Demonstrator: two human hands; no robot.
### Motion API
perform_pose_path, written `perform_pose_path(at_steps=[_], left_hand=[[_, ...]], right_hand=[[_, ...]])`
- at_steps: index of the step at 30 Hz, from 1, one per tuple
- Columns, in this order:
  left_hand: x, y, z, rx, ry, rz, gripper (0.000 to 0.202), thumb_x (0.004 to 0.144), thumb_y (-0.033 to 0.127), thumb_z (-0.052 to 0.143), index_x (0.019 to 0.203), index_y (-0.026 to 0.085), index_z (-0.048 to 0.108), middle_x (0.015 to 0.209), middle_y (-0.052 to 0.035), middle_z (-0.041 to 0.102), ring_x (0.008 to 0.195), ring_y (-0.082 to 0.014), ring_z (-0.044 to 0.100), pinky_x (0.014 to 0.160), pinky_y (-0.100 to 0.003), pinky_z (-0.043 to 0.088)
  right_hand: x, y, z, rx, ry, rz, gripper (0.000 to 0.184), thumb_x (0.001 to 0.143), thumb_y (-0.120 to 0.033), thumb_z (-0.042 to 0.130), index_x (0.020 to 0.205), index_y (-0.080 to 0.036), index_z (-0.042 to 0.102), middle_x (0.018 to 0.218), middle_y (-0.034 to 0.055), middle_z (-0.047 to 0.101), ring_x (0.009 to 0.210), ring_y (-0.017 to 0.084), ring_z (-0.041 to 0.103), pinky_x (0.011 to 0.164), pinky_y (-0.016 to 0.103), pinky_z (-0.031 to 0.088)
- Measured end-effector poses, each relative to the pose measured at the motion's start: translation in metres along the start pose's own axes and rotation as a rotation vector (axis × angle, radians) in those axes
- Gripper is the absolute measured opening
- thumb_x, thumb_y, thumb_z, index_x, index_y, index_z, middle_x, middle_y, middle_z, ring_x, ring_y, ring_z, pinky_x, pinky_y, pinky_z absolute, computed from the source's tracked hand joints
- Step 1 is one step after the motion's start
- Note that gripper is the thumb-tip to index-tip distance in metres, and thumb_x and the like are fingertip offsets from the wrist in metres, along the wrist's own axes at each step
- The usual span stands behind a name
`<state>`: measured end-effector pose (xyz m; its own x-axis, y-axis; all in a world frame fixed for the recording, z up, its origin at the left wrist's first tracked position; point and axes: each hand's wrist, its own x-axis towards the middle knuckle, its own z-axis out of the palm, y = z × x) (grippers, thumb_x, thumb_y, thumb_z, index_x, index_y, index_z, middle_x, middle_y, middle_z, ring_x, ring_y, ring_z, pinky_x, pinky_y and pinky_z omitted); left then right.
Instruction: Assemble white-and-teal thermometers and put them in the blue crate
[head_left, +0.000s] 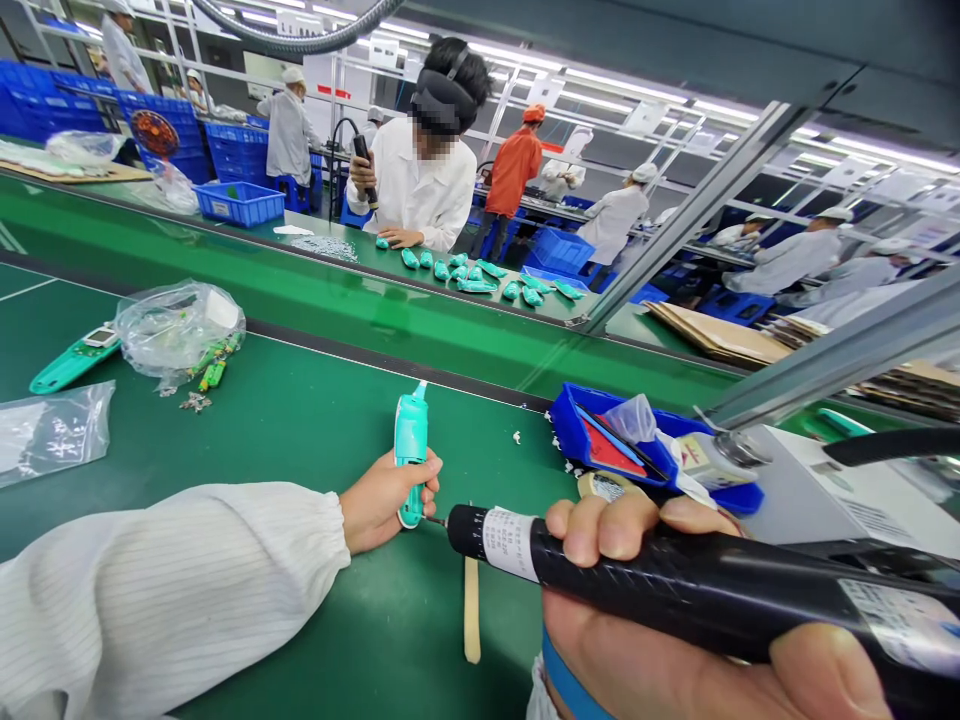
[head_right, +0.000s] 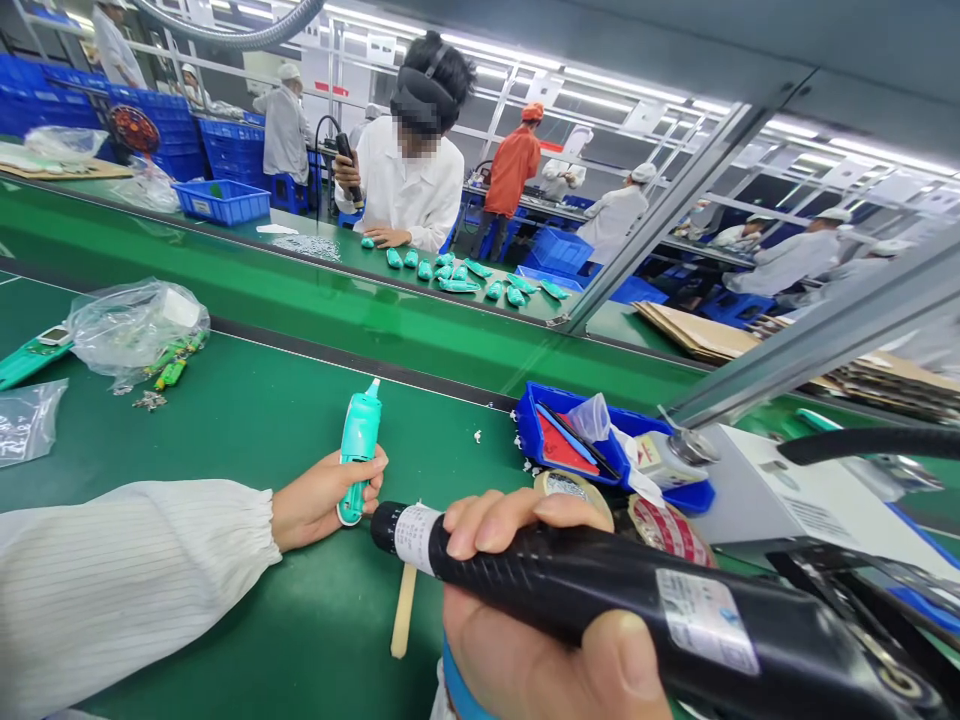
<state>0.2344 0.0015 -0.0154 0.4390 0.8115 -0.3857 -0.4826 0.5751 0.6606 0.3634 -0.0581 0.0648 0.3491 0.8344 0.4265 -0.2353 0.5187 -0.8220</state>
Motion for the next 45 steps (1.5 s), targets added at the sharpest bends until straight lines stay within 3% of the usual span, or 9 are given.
perform_pose_path(at_steps=[9,32,36,41,45], left_hand=[[-0.001,-0.001,0.000,0.010,0.015,0.013,0.010,0.077,0.017,0.053,0.077,0.016,0.043,0.057,0.0041,0.043,0.045,-0.0037,0.038,0.045,-0.017,0.033],[0.000,-0.003,-0.001,-0.012,0.035,0.004,0.011,0.075,0.017,0.054,0.075,0.015,0.044,0.056,0.0042,0.043,0.044,-0.0029,0.039,0.043,-0.014,0.029],[0.000,-0.003,-0.001,-0.012,0.041,0.005,0.009,0.076,0.015,0.053,0.075,0.015,0.044,0.056,0.0041,0.043,0.044,-0.0029,0.039,0.043,-0.014,0.030],[0.002,-0.003,-0.003,-0.029,0.018,0.012,0.013,0.074,0.016,0.057,0.075,0.015,0.044,0.057,0.0041,0.043,0.044,-0.0031,0.039,0.043,-0.015,0.030],[0.001,-0.002,-0.003,-0.030,0.019,0.002,0.011,0.075,0.015,0.054,0.074,0.015,0.044,0.056,0.0042,0.043,0.044,-0.0032,0.038,0.044,-0.015,0.030]], right_hand=[[-0.003,0.009,0.002,0.041,-0.057,-0.016,0.034,0.062,-0.053,0.057,0.078,-0.023,0.055,0.056,-0.0039,0.049,0.046,0.011,0.043,0.048,0.029,0.039],[-0.003,0.008,0.019,-0.010,-0.132,-0.048,0.030,0.062,-0.053,0.056,0.067,-0.023,0.057,0.051,-0.0033,0.049,0.039,0.014,0.044,0.043,0.032,0.039],[-0.006,0.010,0.019,0.034,-0.157,-0.032,0.029,0.063,-0.051,0.055,0.071,-0.023,0.057,0.053,-0.0031,0.050,0.041,0.013,0.045,0.045,0.032,0.039],[-0.013,0.015,0.018,0.034,-0.119,-0.059,0.043,0.064,-0.053,0.052,0.097,-0.025,0.054,0.053,-0.0033,0.050,0.041,0.014,0.042,0.045,0.032,0.037],[-0.015,0.014,0.021,0.024,-0.161,-0.101,0.038,0.063,-0.054,0.055,0.086,-0.024,0.056,0.054,-0.0031,0.049,0.043,0.013,0.043,0.044,0.030,0.036]])
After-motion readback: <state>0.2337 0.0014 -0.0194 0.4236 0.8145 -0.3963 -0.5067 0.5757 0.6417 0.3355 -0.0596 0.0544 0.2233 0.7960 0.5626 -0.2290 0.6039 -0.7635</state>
